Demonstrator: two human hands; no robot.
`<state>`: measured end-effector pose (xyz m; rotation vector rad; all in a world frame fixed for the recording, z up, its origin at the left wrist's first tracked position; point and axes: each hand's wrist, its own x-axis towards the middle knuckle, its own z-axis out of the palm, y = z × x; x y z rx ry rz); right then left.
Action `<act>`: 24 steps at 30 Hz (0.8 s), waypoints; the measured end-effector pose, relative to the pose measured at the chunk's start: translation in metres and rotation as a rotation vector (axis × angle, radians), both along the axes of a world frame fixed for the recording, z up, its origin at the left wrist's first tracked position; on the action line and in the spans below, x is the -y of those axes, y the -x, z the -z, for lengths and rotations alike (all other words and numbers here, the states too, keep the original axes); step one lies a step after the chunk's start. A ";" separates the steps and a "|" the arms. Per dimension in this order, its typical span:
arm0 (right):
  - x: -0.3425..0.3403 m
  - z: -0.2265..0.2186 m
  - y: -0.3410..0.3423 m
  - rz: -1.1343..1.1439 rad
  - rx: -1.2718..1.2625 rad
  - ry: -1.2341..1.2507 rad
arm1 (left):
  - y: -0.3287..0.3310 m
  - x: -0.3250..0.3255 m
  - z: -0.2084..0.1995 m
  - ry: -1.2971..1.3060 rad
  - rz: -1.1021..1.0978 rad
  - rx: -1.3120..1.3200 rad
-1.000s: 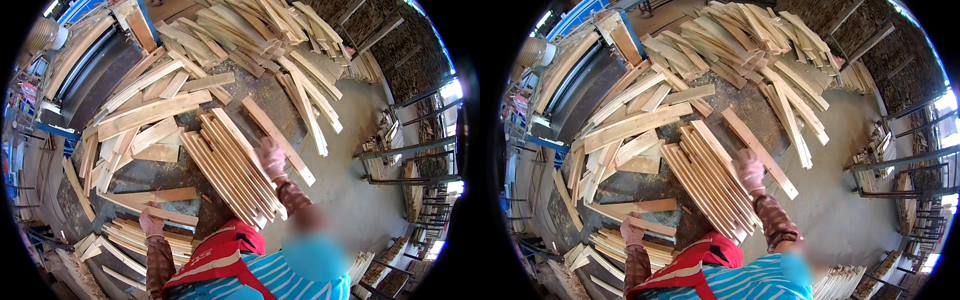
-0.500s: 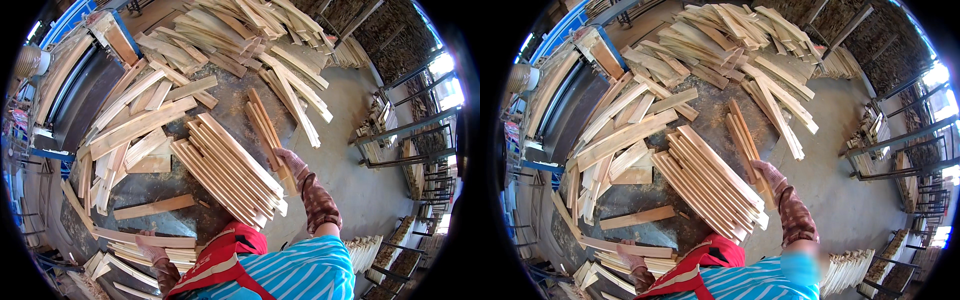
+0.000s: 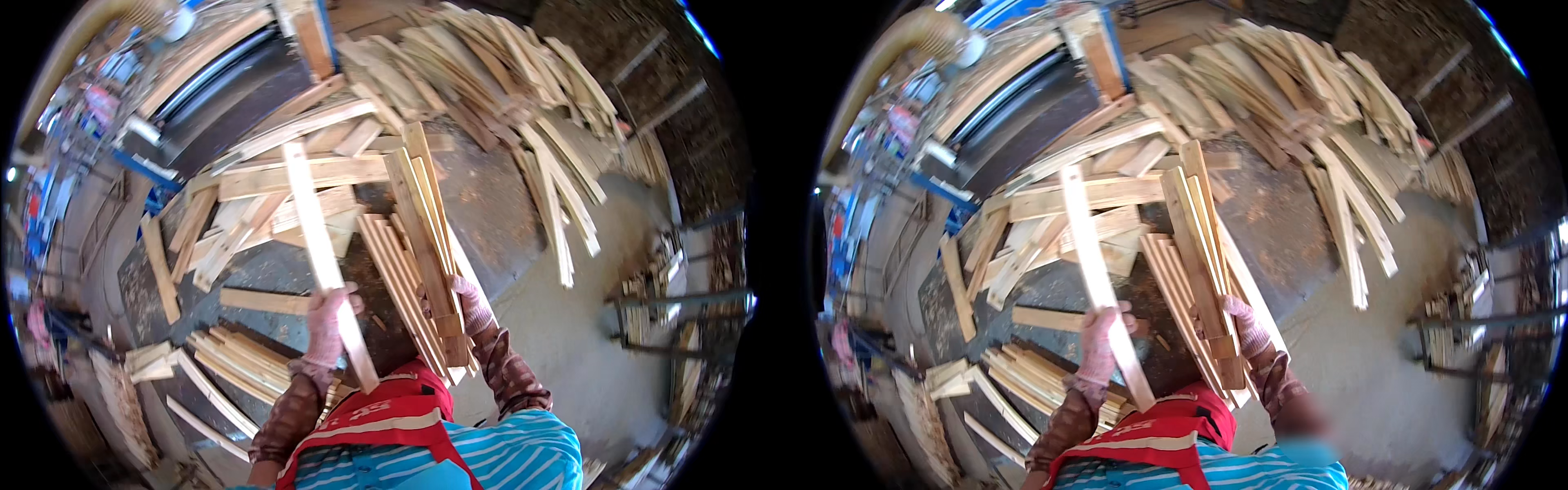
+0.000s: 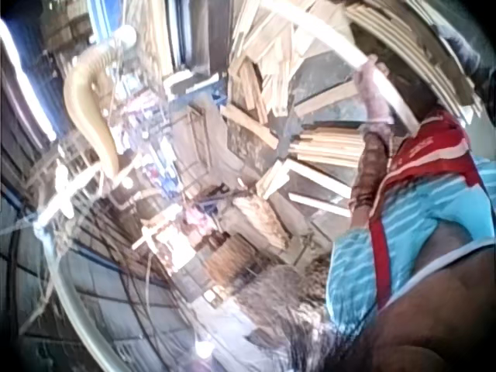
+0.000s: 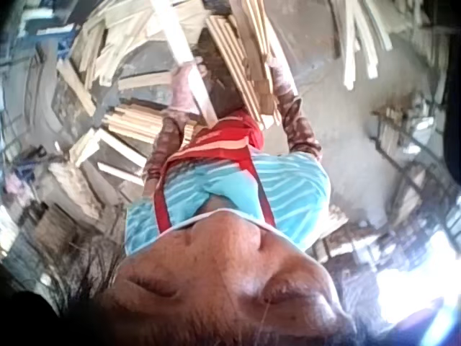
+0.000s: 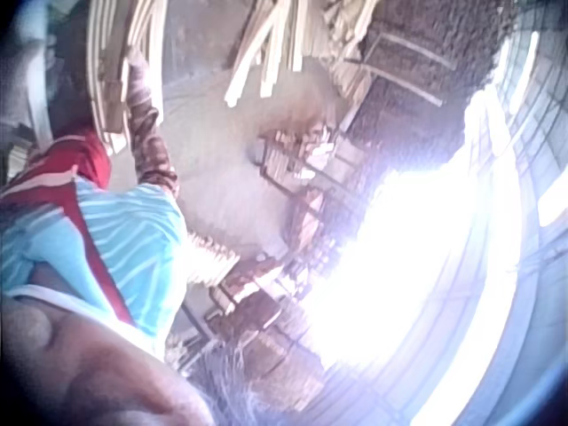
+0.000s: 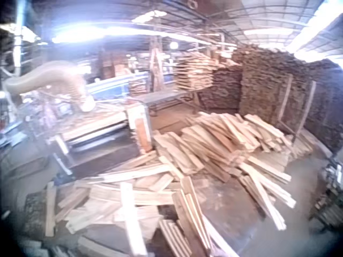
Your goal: The person sorts through a large pile of wooden planks on a metal table in a workshop. They pick up individual planks, inspect them, and stack them into neat piles on the table or on nearby racks. The person wears gloves and an apron while handling the wood.
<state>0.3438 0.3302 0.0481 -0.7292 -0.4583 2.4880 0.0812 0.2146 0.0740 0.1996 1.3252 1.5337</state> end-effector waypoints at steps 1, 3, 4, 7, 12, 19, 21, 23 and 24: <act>0.001 0.006 0.012 -0.061 -0.041 0.002 | -0.007 -0.008 -0.005 -0.028 -0.047 0.020; 0.004 -0.012 0.049 -0.148 -0.135 0.028 | -0.002 -0.008 -0.002 -0.015 -0.005 0.055; 0.004 -0.015 0.064 -0.194 -0.176 0.041 | 0.001 -0.008 0.002 -0.036 -0.010 0.110; 0.008 -0.024 0.103 -0.283 -0.029 -0.030 | 0.014 -0.002 0.015 -0.122 -0.126 -0.011; 0.015 -0.057 0.163 -0.531 0.301 -0.584 | 0.030 0.003 -0.019 -0.345 -0.184 -0.085; 0.047 -0.052 0.182 -0.395 0.191 -0.400 | 0.082 0.059 -0.013 -0.272 -0.185 0.244; 0.053 -0.050 0.184 -0.393 0.190 -0.358 | 0.087 0.078 0.017 -0.287 -0.246 0.244; 0.052 -0.042 0.183 -0.394 0.187 -0.311 | 0.084 0.082 0.013 -0.330 -0.254 0.328; 0.053 -0.039 0.183 -0.408 0.190 -0.313 | 0.083 0.085 0.011 -0.350 -0.247 0.358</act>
